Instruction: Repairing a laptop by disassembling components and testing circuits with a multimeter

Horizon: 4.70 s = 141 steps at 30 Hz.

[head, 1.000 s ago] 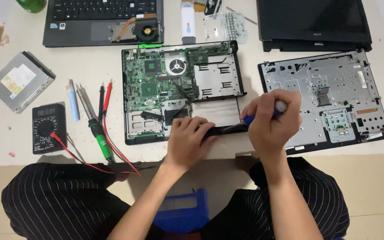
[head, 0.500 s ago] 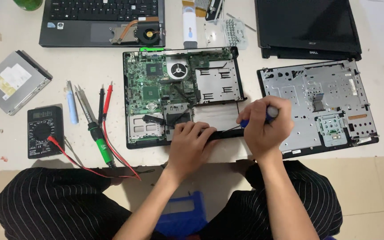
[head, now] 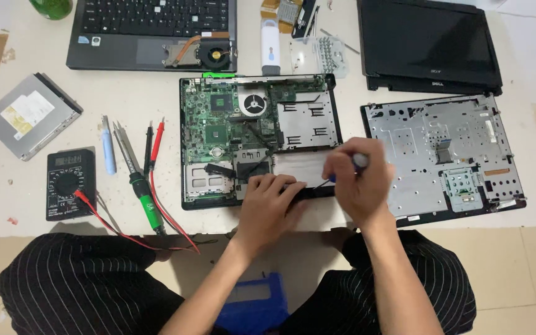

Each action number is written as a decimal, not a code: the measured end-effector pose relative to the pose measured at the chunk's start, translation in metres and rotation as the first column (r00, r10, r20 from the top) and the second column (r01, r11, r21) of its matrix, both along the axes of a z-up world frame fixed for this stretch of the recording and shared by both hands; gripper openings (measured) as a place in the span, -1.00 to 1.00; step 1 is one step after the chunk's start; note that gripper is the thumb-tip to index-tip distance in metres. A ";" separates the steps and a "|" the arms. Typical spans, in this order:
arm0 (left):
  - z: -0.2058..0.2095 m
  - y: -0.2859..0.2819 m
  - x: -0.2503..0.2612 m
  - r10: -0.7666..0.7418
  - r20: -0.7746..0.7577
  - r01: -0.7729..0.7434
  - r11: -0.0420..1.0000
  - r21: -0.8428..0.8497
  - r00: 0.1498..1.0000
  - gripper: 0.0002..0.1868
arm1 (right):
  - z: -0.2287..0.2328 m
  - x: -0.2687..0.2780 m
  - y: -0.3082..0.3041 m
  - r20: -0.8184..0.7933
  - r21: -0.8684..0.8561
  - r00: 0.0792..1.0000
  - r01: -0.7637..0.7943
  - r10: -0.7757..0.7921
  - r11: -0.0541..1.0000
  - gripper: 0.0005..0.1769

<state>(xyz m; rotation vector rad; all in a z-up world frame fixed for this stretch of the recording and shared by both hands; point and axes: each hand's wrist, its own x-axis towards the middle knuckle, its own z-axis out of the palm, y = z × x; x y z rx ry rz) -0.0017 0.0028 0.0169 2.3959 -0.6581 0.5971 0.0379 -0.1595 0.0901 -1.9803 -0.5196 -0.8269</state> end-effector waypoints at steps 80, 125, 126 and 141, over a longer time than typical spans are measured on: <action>0.075 -0.017 0.056 -0.358 -0.143 0.262 0.853 -0.451 0.923 -0.80 | 0.027 -0.001 -0.009 -0.015 0.098 0.983 -0.182 0.184 0.978 -0.69; 0.091 -0.023 0.056 -0.419 -0.133 0.282 0.782 -0.556 0.898 -0.81 | 0.035 0.003 -0.009 -0.023 0.182 0.987 -0.154 0.161 0.971 -0.77; 0.091 -0.022 0.055 -0.417 -0.139 0.276 0.781 -0.561 0.898 -0.81 | 0.039 -0.002 -0.008 -0.032 0.179 0.986 -0.155 0.163 0.972 -0.77; 0.093 -0.014 0.051 -0.423 -0.265 0.290 0.859 -0.422 0.866 -0.60 | 0.059 -0.017 -0.012 -0.285 0.050 0.947 -0.137 0.145 0.989 -0.60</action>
